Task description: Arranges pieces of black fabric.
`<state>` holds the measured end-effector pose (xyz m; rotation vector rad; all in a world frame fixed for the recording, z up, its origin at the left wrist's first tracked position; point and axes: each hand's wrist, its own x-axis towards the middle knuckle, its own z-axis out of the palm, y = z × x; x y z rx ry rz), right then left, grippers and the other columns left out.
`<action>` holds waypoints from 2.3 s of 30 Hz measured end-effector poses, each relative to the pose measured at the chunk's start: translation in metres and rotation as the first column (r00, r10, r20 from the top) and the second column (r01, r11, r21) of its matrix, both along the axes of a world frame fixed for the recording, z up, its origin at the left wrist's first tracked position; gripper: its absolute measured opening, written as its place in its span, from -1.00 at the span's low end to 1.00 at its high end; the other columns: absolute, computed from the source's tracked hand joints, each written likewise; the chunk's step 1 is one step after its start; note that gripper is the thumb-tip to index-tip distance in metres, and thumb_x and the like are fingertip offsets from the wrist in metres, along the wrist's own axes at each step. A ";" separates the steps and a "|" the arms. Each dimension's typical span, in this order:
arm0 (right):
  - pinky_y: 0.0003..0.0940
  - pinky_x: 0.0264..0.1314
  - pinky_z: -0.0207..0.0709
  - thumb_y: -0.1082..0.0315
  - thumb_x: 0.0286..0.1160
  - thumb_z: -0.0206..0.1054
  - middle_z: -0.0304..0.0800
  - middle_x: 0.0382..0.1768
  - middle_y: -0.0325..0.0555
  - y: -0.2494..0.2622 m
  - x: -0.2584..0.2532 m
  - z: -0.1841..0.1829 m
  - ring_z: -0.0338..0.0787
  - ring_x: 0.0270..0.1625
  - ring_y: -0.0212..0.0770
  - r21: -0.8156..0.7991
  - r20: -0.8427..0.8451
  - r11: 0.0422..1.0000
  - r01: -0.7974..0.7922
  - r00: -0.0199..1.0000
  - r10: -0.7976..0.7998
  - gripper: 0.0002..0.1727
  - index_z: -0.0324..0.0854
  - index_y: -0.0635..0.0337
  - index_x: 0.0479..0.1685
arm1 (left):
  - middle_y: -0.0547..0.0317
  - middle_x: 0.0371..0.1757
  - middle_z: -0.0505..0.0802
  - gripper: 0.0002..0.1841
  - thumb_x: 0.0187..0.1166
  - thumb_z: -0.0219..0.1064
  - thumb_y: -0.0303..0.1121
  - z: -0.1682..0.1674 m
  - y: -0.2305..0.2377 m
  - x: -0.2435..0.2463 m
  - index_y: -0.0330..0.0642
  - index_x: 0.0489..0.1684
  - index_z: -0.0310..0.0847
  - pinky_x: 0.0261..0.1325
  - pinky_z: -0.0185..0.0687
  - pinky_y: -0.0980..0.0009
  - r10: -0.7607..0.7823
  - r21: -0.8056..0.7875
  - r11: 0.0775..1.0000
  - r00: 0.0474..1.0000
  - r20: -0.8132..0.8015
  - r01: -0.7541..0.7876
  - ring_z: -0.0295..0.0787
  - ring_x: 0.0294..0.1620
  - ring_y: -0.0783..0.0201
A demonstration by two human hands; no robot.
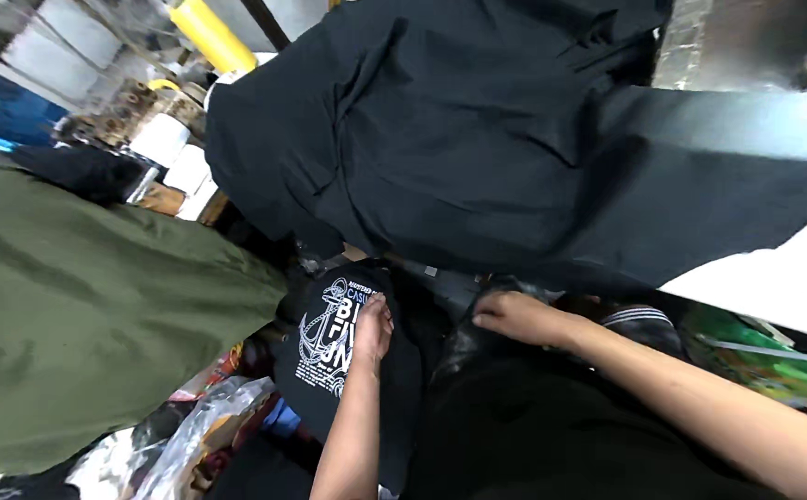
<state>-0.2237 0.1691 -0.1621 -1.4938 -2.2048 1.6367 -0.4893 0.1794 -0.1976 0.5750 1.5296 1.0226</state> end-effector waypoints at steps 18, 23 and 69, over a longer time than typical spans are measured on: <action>0.45 0.57 0.25 0.28 0.77 0.16 0.51 0.46 0.54 0.060 -0.087 -0.054 0.47 0.56 0.52 -0.093 0.471 0.983 -0.156 0.863 0.182 -0.54 0.53 0.50 0.43 | 0.05 -0.10 0.64 -0.79 0.82 -0.09 -0.49 0.044 -0.007 -0.113 -0.47 0.10 0.38 0.07 0.61 0.48 0.407 0.323 0.901 0.825 -0.393 -0.290 0.65 -0.11 0.45; 0.25 0.60 0.37 0.30 0.44 0.53 0.17 0.77 0.28 0.059 -0.131 0.007 0.44 0.64 0.32 0.210 -0.066 0.973 -0.093 0.992 0.109 -0.12 0.21 0.15 0.80 | -0.32 -0.12 0.86 -0.72 0.72 0.07 -0.53 0.055 -0.028 -0.045 -0.65 0.00 0.64 0.12 0.72 0.15 -0.094 0.282 0.839 0.634 -0.768 0.466 0.87 -0.05 0.02; 0.11 0.49 0.54 0.68 0.48 0.23 0.69 0.44 0.18 0.068 -0.099 0.061 0.71 0.45 0.15 0.594 -0.067 0.804 0.020 0.997 0.025 -0.59 0.78 0.28 0.25 | -0.24 0.50 0.69 -0.58 0.66 0.16 -0.35 0.151 -0.136 -0.310 -0.31 0.43 0.60 0.65 0.37 -0.05 0.417 0.337 0.762 0.021 -0.909 -0.553 0.53 0.61 -0.10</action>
